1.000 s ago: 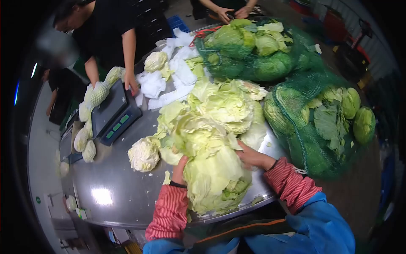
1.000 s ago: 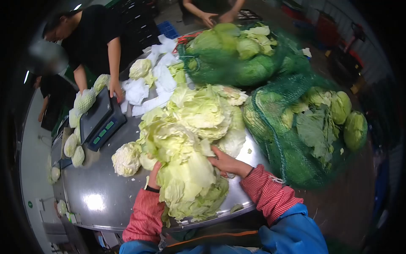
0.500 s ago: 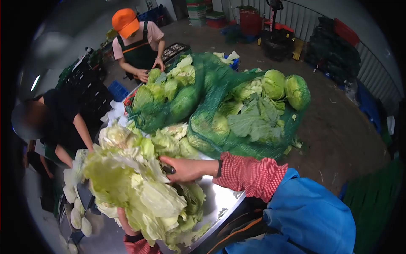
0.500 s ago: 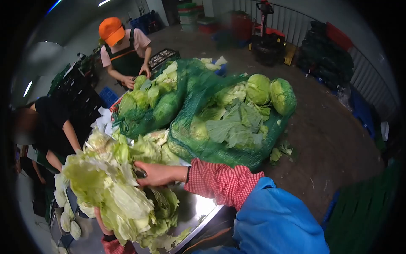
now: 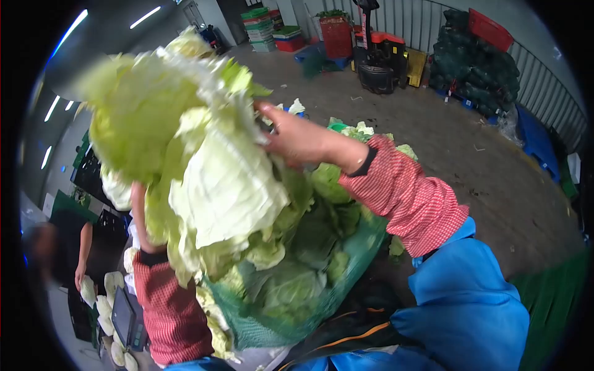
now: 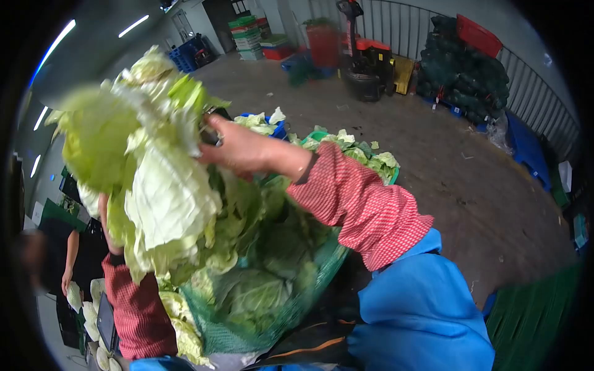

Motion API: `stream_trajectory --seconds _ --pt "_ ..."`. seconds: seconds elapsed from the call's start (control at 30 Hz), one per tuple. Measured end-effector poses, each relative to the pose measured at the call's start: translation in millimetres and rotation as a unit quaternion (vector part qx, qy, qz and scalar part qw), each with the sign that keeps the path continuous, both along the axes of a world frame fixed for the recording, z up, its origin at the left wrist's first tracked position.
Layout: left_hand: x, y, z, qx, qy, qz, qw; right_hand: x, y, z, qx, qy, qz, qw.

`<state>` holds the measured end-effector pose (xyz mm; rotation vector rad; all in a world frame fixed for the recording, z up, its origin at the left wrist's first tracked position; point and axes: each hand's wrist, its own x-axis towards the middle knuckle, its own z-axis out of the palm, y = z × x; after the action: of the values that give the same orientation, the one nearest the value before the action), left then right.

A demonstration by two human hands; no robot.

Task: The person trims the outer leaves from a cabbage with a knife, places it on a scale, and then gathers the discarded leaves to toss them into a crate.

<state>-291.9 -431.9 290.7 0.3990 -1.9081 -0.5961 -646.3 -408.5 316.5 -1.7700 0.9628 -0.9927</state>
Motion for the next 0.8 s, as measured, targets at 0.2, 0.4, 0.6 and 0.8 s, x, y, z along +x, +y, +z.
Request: stream_trajectory --seconds 0.2,0.4,0.6,0.8 --pt "-228 -166 -1 0.418 0.157 -0.208 0.87 -196 -104 -37 -0.035 -0.004 -0.166 0.986" --pt "-440 -209 -77 0.519 0.073 -0.093 0.847 -360 -138 -133 0.103 0.046 -0.227 0.967" --pt "-498 -259 -263 0.37 -0.515 0.164 0.755 -419 -138 -317 0.271 0.18 -0.217 0.921" --pt "-474 -182 -222 0.279 -0.421 0.04 0.862 -337 -106 -522 0.349 0.238 -0.337 0.842"
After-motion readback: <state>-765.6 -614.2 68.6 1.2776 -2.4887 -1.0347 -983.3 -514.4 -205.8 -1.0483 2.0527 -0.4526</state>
